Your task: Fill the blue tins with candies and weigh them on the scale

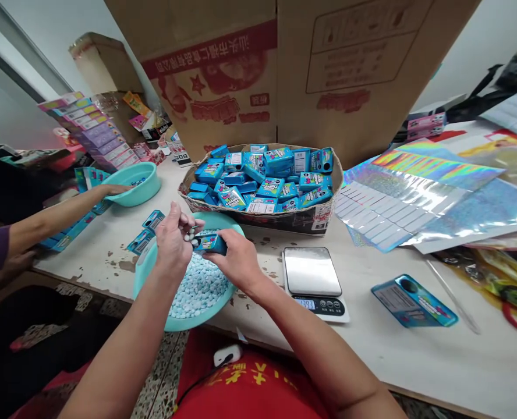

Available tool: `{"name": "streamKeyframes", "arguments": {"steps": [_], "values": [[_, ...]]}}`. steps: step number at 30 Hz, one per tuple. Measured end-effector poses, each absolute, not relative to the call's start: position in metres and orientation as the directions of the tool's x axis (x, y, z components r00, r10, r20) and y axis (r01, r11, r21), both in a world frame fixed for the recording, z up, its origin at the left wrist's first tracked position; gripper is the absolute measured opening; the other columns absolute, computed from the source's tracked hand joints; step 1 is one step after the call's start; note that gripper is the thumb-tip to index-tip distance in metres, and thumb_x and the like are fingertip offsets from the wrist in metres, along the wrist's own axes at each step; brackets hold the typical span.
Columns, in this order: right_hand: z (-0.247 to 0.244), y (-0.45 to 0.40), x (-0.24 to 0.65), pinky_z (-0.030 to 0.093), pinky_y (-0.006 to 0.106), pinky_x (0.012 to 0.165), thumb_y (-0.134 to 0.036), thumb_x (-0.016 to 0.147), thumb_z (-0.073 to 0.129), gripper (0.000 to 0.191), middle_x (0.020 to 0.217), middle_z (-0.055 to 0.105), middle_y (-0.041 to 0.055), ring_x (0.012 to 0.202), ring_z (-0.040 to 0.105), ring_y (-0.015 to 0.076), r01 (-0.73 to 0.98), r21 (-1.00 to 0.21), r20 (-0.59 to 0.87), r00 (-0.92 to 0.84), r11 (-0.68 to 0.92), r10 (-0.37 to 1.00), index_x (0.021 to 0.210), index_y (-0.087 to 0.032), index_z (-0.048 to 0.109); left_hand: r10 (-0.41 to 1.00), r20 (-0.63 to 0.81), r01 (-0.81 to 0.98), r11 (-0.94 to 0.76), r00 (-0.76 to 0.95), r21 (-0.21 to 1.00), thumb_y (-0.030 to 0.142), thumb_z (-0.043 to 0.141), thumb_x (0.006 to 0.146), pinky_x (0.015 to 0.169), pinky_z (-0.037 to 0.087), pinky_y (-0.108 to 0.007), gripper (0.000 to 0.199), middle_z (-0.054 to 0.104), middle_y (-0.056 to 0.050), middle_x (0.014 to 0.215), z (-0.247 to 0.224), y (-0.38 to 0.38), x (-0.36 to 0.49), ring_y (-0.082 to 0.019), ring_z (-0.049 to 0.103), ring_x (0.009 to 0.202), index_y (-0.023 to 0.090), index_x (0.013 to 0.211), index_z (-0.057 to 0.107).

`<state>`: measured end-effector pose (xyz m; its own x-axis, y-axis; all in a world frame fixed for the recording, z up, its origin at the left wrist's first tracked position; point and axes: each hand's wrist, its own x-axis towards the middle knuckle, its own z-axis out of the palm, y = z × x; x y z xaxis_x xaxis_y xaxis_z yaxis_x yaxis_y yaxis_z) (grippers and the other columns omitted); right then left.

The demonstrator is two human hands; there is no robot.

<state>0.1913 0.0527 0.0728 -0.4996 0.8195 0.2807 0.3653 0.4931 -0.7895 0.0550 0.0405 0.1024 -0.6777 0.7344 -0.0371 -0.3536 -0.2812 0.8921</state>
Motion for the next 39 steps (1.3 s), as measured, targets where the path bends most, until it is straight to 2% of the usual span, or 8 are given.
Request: {"name": "streamKeyframes", "arguments": {"steps": [10, 15, 20, 24, 28, 33, 37, 39], "values": [[0.079, 0.049, 0.224, 0.046, 0.029, 0.074, -0.039, 0.068, 0.078, 0.036, 0.090, 0.068, 0.0011, 0.082, 0.061, 0.0179, 0.209, -0.925, 0.219, -0.386, 0.316, 0.896, 0.096, -0.021, 0.065, 0.799, -0.023, -0.346, -0.234, -0.601, 0.908, 0.050, 0.061, 0.081, 0.038, 0.027, -0.017, 0.042, 0.037, 0.005, 0.049, 0.107, 0.030, 0.040, -0.007, 0.035, 0.041, 0.018, 0.059, 0.044], [0.070, 0.050, 0.314, 0.048, 0.031, 0.078, -0.043, 0.067, 0.078, 0.040, 0.091, 0.068, 0.0020, 0.083, 0.062, 0.0186, 0.230, -0.954, 0.179, -0.070, 0.190, 0.981, 0.098, -0.021, 0.064, 0.930, -0.034, 0.382, 0.184, -0.366, 0.906, 0.043, 0.078, 0.062, 0.064, 0.045, -0.025, 0.028, 0.068, -0.006, 0.086, 0.084, 0.021, 0.005, -0.022, 0.060, 0.080, 0.021, 0.076, 0.067], [0.026, 0.065, 0.369, 0.049, 0.038, 0.079, -0.048, 0.068, 0.075, 0.044, 0.087, 0.068, 0.0048, 0.080, 0.062, 0.0216, 0.357, -0.929, 0.162, 0.148, 0.100, 0.976, 0.098, -0.018, 0.063, 0.946, 0.190, 0.697, 0.050, -0.263, 0.716, 0.052, 0.056, 0.081, 0.085, 0.044, -0.033, 0.040, 0.068, -0.007, 0.101, 0.101, 0.088, 0.044, -0.025, 0.062, 0.092, 0.023, 0.108, 0.062], [0.009, 0.065, 0.378, 0.048, 0.048, 0.092, -0.048, 0.070, 0.072, 0.059, 0.115, 0.063, 0.0114, 0.105, 0.059, 0.0282, 0.440, -0.882, 0.263, 0.163, 0.168, 0.951, 0.118, -0.019, 0.056, 0.994, -0.069, 0.865, 0.105, -0.082, 0.490, 0.065, 0.060, 0.070, 0.091, 0.041, -0.045, 0.084, 0.062, -0.022, 0.119, 0.105, 0.171, 0.107, -0.039, 0.057, 0.111, 0.013, 0.134, 0.043], [0.019, 0.042, 0.389, 0.043, 0.054, 0.100, -0.041, 0.074, 0.071, 0.071, 0.140, 0.042, 0.0147, 0.127, 0.044, 0.0305, 0.559, -0.772, 0.500, 0.240, 0.303, 0.832, 0.136, -0.022, 0.041, 0.948, -0.311, 0.833, 0.226, -0.068, 0.505, 0.057, 0.076, 0.051, 0.092, 0.040, -0.049, 0.106, 0.049, -0.032, 0.132, 0.091, 0.211, 0.132, -0.048, 0.045, 0.122, 0.006, 0.136, 0.040], [0.043, 0.008, 0.399, 0.048, 0.054, 0.093, -0.031, 0.077, 0.069, 0.048, 0.125, 0.054, 0.0125, 0.114, 0.054, 0.0293, 0.646, -0.669, 0.655, 0.278, 0.368, 0.703, 0.123, -0.024, 0.054, 0.962, -0.272, 0.670, 0.199, 0.004, 0.715, 0.057, 0.062, 0.068, 0.081, 0.047, -0.036, 0.082, 0.054, -0.019, 0.132, 0.099, 0.200, 0.097, -0.031, 0.058, 0.111, 0.017, 0.136, 0.040], [0.059, 0.004, 0.375, 0.048, 0.050, 0.093, -0.030, 0.080, 0.067, 0.028, 0.104, 0.064, 0.0085, 0.101, 0.060, 0.0259, 0.482, -0.760, 0.563, 0.152, 0.436, 0.812, 0.106, -0.024, 0.062, 0.975, -0.136, 0.289, 0.080, 0.178, 0.954, 0.056, 0.062, 0.072, 0.083, 0.049, -0.038, 0.072, 0.060, -0.014, 0.122, 0.125, 0.154, 0.066, -0.027, 0.060, 0.105, 0.021, 0.132, 0.047], [0.065, 0.010, 0.352, 0.052, 0.045, 0.088, -0.034, 0.084, 0.063, 0.026, 0.104, 0.066, 0.0090, 0.098, 0.063, 0.0239, 0.256, -0.894, 0.389, 0.042, 0.367, 0.920, 0.107, -0.024, 0.062, 0.980, 0.049, 0.370, -0.120, 0.195, 0.921, 0.051, 0.069, 0.069, 0.093, 0.046, -0.043, 0.074, 0.055, -0.014, 0.129, 0.132, 0.116, 0.064, -0.029, 0.056, 0.113, 0.022, 0.133, 0.046]]}}
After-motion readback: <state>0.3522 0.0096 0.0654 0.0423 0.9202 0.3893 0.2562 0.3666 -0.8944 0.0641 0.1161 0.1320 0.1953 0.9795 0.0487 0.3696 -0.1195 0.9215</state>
